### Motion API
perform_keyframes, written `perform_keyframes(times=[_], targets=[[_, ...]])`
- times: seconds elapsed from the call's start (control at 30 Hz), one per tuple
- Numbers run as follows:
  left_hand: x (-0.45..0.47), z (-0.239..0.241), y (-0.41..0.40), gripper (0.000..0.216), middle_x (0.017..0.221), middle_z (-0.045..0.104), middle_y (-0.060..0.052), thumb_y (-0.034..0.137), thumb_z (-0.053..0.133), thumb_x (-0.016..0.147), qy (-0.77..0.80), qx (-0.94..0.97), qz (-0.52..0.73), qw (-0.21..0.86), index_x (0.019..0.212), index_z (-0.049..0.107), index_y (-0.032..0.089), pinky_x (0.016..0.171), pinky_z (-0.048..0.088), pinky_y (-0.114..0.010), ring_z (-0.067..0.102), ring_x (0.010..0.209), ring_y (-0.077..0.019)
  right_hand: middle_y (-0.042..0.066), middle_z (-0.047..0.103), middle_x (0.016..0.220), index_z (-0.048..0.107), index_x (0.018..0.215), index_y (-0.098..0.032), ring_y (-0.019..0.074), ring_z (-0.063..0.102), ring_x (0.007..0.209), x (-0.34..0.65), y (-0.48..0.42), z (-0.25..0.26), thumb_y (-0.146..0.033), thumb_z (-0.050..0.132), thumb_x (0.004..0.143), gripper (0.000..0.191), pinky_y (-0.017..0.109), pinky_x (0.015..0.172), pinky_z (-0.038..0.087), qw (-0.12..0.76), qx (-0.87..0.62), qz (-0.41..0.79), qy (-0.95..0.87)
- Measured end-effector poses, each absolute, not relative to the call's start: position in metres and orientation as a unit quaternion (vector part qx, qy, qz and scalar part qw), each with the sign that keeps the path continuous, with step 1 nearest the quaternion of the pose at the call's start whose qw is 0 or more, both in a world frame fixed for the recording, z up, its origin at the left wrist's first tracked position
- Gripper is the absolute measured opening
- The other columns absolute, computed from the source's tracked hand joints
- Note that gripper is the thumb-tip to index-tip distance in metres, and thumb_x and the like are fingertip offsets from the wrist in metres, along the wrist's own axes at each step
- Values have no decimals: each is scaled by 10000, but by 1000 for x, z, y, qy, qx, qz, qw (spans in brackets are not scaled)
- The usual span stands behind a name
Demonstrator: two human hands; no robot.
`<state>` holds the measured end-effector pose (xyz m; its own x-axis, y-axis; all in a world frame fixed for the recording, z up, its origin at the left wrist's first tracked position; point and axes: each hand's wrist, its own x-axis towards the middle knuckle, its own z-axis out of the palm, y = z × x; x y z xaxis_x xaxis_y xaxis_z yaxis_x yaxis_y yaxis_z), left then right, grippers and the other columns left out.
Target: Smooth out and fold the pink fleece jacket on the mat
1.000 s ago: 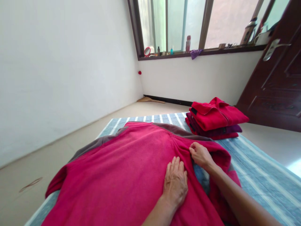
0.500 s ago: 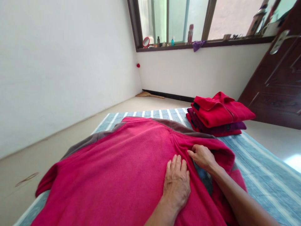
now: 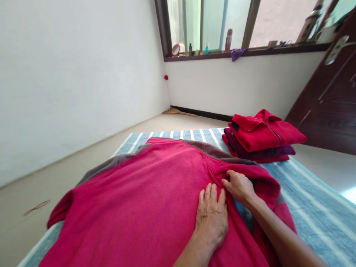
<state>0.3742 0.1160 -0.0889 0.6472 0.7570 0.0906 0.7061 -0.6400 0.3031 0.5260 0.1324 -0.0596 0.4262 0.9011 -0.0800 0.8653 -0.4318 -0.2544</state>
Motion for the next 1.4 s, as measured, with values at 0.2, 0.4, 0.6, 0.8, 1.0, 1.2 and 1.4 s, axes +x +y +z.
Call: perform_keyframes(times=[0.2,0.4,0.6,0.8,1.0,1.2,1.4], targets=[[373,-90,118,490,1505,401,-121,344,346,961,397,903,93,131,1425,445,222,1160,262,-496,307,1414,-274,136,728,924,672,921,-194,280,685,892,518,137,-54,-269,436,834,263,321,675,429,37,-833,82,-546],[372,-91,116,495,1516,392,-90,353,323,964,409,898,99,132,1438,419,249,1170,247,-490,295,1421,-252,156,723,906,663,943,-154,280,684,867,526,133,-48,-201,434,796,276,315,671,417,44,-844,44,-533],[371,-87,116,520,1545,341,-81,393,297,966,393,901,98,157,1458,378,244,1162,252,-511,260,1435,-254,122,717,885,644,882,-189,272,668,855,550,128,-49,-191,483,744,212,294,615,358,53,-846,85,-524],[369,-77,117,534,1559,313,-39,492,316,953,346,916,85,187,1427,424,271,1161,188,-578,171,1460,-272,48,675,770,615,900,-200,213,630,760,555,131,-58,-213,516,759,172,271,615,336,152,-820,125,-538],[368,-69,111,579,1545,336,-56,530,297,949,284,933,50,217,1433,412,234,1168,140,-588,195,1455,-261,14,645,765,574,1000,-177,167,588,706,558,132,-69,-71,499,665,359,240,659,384,263,-777,139,-555],[366,-69,107,514,1507,409,-70,467,352,953,270,938,61,210,1382,472,212,1167,186,-565,242,1440,-257,52,673,931,565,1072,-163,186,613,864,563,128,-72,-34,427,648,464,259,788,422,299,-741,145,-583],[365,-61,104,419,1432,508,-86,378,364,954,240,950,51,193,1258,571,178,1149,255,-531,305,1408,-269,82,664,1055,521,1208,-144,194,611,977,561,127,-76,-43,410,720,510,278,878,430,287,-745,134,-587]])
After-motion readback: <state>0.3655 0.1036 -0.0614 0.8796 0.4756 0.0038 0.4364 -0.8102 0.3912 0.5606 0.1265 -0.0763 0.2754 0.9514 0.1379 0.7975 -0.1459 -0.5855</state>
